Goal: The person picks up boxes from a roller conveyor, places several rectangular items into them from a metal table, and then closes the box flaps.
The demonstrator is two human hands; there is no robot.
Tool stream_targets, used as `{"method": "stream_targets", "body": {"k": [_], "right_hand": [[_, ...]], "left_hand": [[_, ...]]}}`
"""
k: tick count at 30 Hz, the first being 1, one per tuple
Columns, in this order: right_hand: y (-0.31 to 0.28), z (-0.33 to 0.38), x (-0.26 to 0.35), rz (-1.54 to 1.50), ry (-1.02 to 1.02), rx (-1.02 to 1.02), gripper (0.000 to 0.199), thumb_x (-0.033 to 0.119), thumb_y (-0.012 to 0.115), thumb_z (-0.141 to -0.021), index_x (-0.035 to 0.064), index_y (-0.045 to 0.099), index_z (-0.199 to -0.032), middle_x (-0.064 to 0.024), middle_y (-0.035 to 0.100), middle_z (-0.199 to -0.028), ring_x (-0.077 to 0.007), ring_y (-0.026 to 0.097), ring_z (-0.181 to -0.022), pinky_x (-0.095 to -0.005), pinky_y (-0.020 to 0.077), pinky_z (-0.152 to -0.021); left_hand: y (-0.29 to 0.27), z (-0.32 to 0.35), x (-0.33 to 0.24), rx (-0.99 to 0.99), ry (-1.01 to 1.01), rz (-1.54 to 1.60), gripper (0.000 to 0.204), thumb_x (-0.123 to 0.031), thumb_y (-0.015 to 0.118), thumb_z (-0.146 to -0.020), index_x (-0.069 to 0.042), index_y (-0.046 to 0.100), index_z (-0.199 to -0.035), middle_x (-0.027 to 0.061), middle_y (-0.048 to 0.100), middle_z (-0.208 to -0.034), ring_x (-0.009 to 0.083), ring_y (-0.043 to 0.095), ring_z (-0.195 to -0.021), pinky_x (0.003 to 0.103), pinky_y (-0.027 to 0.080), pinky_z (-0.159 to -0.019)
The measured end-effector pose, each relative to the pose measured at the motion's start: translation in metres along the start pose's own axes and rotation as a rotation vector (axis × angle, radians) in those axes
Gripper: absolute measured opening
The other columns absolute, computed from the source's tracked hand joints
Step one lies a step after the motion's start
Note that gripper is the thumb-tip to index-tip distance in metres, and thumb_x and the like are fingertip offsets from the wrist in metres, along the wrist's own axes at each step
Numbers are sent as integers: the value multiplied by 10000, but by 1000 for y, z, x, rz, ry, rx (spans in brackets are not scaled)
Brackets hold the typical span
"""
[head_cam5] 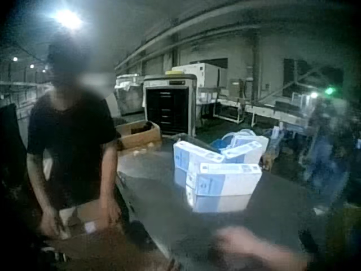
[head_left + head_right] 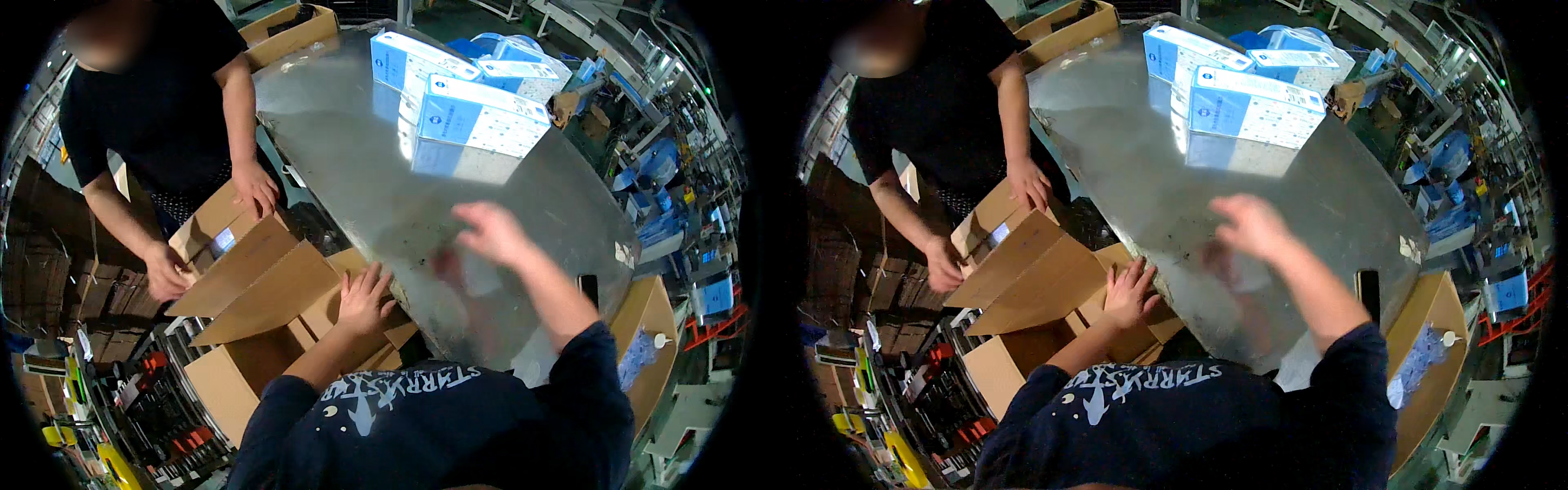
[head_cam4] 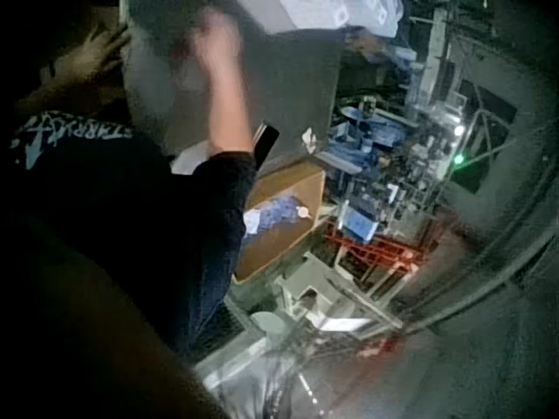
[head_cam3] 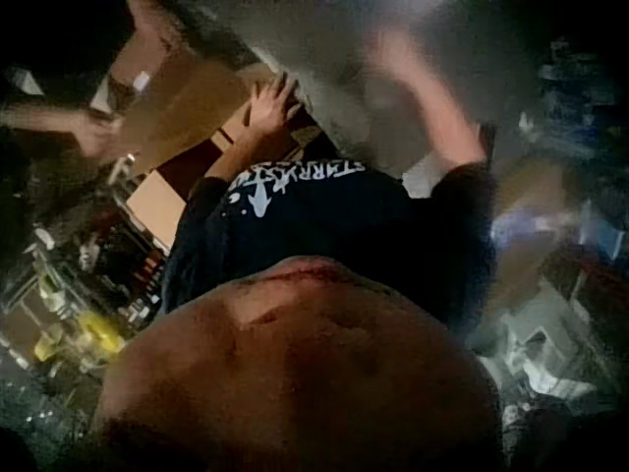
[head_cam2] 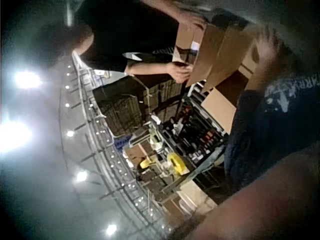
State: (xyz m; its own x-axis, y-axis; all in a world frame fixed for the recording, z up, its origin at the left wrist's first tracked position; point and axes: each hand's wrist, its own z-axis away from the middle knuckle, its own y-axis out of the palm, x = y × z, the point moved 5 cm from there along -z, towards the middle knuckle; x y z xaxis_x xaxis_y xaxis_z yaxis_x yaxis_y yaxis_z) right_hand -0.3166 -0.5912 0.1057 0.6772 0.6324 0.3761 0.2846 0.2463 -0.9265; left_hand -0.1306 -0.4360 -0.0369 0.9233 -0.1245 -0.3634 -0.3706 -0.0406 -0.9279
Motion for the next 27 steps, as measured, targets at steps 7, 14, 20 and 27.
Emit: {"method": "stream_targets", "body": {"k": [7,14,20,27], "right_hand": [[-130,-137,-148,690,323,-125,1023,244,799,-504,190,265,-1374,-194,352,-1334,-344,296,-1264,-409,324,-1014],[-72,-211,-82,593,223,-41,784,572,631,-645,200,423,-1303,-154,500,-1215,-344,506,-1085,-422,442,-849],[-80,-287,-143,521,282,-352,681,500,633,-680,119,491,-1226,-196,531,-1145,-337,521,-1056,-426,435,-863],[-79,-274,-154,509,246,-186,371,344,624,-695,102,598,-975,-166,609,-968,-322,596,-900,-424,475,-766]], "left_hand": [[-4,-16,1,-36,99,53,712,-362,692,-586,-181,456,-1233,174,311,-1334,423,304,-1191,571,246,-970],[2,-7,13,-22,59,70,667,-408,673,-585,-222,502,-1203,168,312,-1320,444,319,-1157,574,262,-942],[8,-6,9,38,59,72,638,-490,607,-629,-249,502,-1210,148,296,-1342,451,300,-1168,554,222,-971],[9,-6,12,29,72,42,643,-524,603,-612,-244,518,-1184,159,318,-1315,438,320,-1154,568,219,-953]]}}
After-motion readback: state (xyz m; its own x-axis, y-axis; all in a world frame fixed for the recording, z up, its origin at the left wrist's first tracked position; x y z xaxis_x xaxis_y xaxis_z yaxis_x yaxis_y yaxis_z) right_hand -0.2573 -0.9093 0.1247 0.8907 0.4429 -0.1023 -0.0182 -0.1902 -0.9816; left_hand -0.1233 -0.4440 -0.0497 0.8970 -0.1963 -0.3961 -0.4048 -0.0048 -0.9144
